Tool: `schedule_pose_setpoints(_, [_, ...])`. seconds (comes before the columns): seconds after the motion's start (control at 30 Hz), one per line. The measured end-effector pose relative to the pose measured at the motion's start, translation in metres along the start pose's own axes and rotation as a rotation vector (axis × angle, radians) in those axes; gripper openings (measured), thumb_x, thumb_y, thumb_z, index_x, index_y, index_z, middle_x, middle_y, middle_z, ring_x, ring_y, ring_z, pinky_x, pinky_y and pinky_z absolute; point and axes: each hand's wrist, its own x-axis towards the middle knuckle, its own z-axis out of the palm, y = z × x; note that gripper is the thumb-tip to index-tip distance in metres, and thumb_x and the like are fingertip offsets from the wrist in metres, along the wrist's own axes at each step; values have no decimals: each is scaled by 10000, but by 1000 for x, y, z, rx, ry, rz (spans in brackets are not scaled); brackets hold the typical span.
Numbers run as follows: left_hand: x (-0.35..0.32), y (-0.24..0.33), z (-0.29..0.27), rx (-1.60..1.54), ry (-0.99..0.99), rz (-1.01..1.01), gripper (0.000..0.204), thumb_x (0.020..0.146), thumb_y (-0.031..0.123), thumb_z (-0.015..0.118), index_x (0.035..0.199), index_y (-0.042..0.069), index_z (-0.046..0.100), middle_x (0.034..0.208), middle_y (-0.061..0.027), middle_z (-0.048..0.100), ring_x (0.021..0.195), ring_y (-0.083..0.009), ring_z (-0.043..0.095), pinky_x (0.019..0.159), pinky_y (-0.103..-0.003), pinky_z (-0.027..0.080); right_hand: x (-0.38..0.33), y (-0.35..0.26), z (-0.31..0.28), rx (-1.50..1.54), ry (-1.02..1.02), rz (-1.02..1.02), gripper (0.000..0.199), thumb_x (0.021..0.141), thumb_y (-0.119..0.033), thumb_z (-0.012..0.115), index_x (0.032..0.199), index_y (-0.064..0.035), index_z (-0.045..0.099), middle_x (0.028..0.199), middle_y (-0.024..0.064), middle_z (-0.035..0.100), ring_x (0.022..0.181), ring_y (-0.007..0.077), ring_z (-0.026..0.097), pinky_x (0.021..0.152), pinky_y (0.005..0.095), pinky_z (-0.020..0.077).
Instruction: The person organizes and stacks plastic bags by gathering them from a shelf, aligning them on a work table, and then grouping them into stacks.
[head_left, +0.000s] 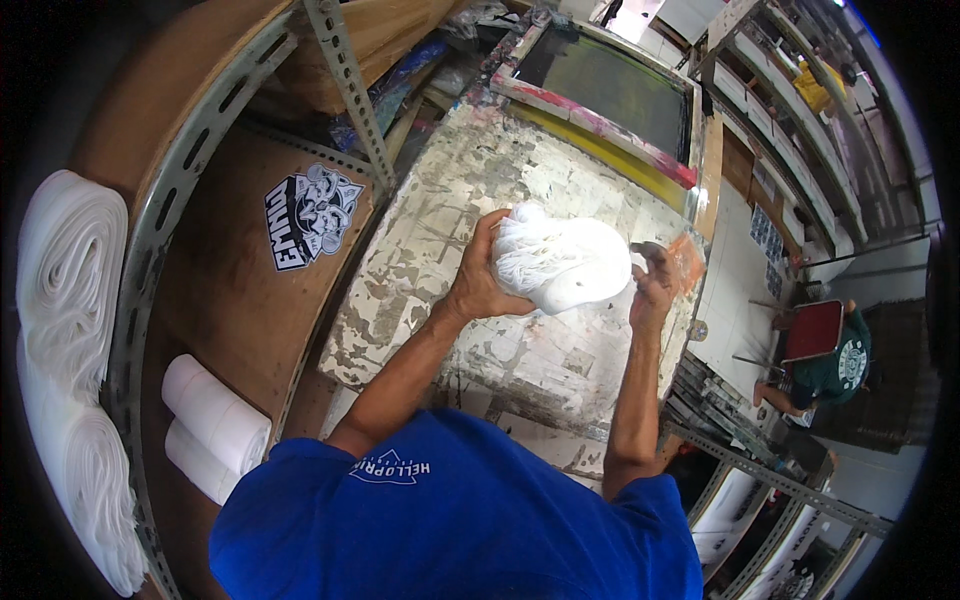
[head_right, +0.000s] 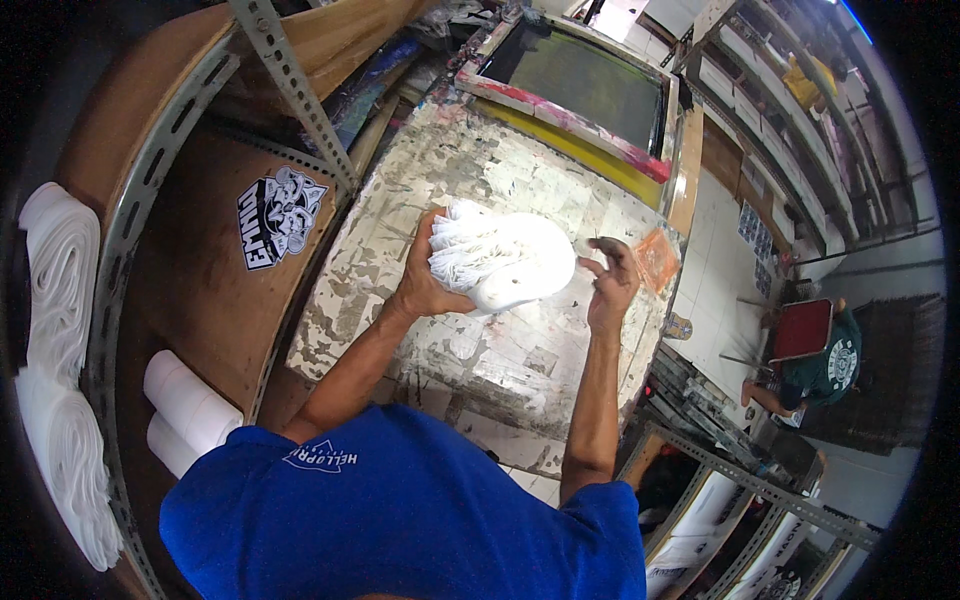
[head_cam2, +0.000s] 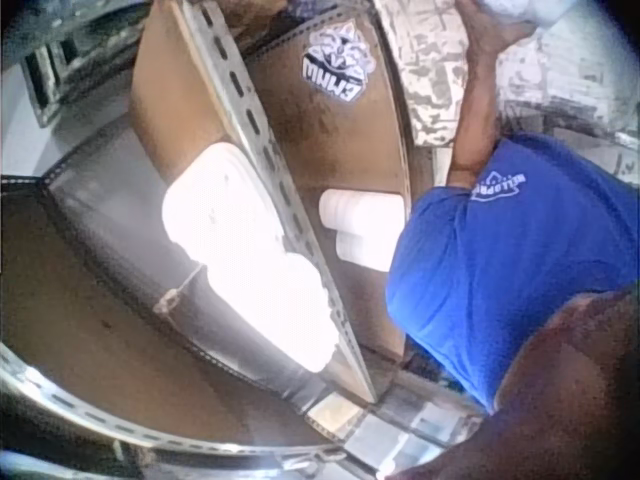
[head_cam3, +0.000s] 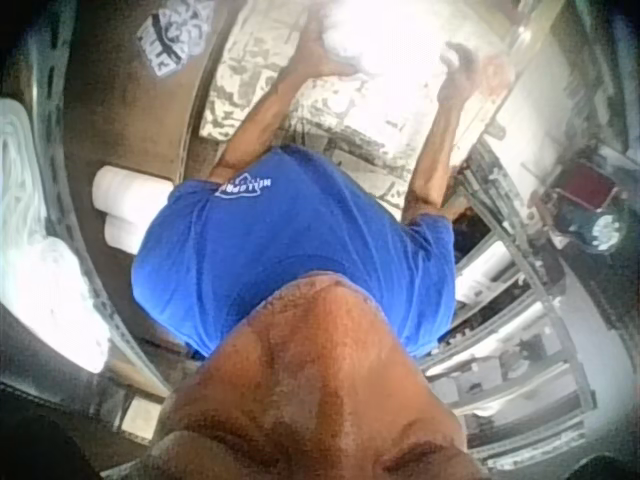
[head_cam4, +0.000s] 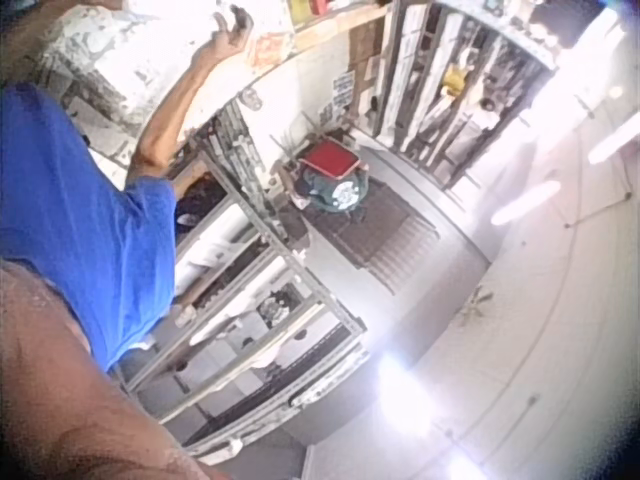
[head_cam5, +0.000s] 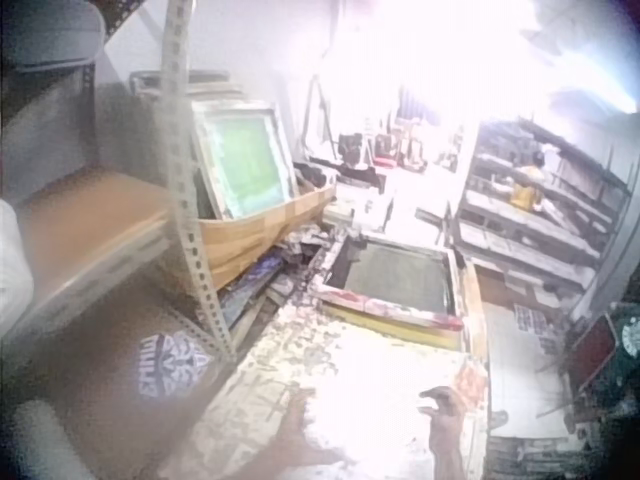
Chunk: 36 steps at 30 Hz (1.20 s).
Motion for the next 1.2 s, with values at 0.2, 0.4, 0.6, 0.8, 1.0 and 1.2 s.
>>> schedule_pose_setpoints(0.2, [-18,-13,-6,126,-103,-2,1305,429,341,989,1449,19,241,1307,-170,515,1236,-278,504,1060,-396,406,-49,12,23,-292,-194,99,1194,554,-484,874,1474,27,310,1432,167,432,1347,278,408,1099,393,349])
schedule_pose_setpoints(0.4, [-38,-8,-10,470,-106,-10,1279,433,425,978,1425,9,286,1301,-227,531,1228,-366,534,1032,-424,441,-79,20,68,-350,-332,231,880,525,-31,891,1310,33,496,1228,128,618,1146,231,574,1018,352,431])
schedule_pose_setpoints(0.6, [-29,23,-6,402,-15,-24,973,523,307,936,1296,-26,448,1066,-208,658,1006,-363,659,902,-408,523,-73,3,75,-426,-271,278,675,628,-33,821,1242,43,550,1124,150,663,1029,227,625,930,353,485])
schedule_pose_setpoints(0.8, [-63,70,-16,-225,111,-373,749,606,205,863,1222,-58,528,1072,-168,660,971,-270,660,881,-376,541,-94,-75,113,-638,-374,295,464,797,-121,637,1220,59,570,1022,152,675,892,208,626,820,332,497])
schedule_pose_setpoints(1.0, [-173,124,-26,-664,233,-501,715,720,194,752,1326,-53,464,1116,-170,647,989,-267,664,889,-391,558,-154,-104,106,-417,-501,389,488,935,-280,496,1328,5,541,1004,91,660,852,177,629,788,292,469])
schedule_pose_setpoints(1.2, [-308,169,-22,-932,392,-390,703,770,279,726,1346,-28,465,1167,-189,641,1032,-308,662,922,-436,548,-227,-84,87,-394,-705,504,622,995,-509,431,1362,-14,514,1064,117,665,932,207,652,800,334,512])
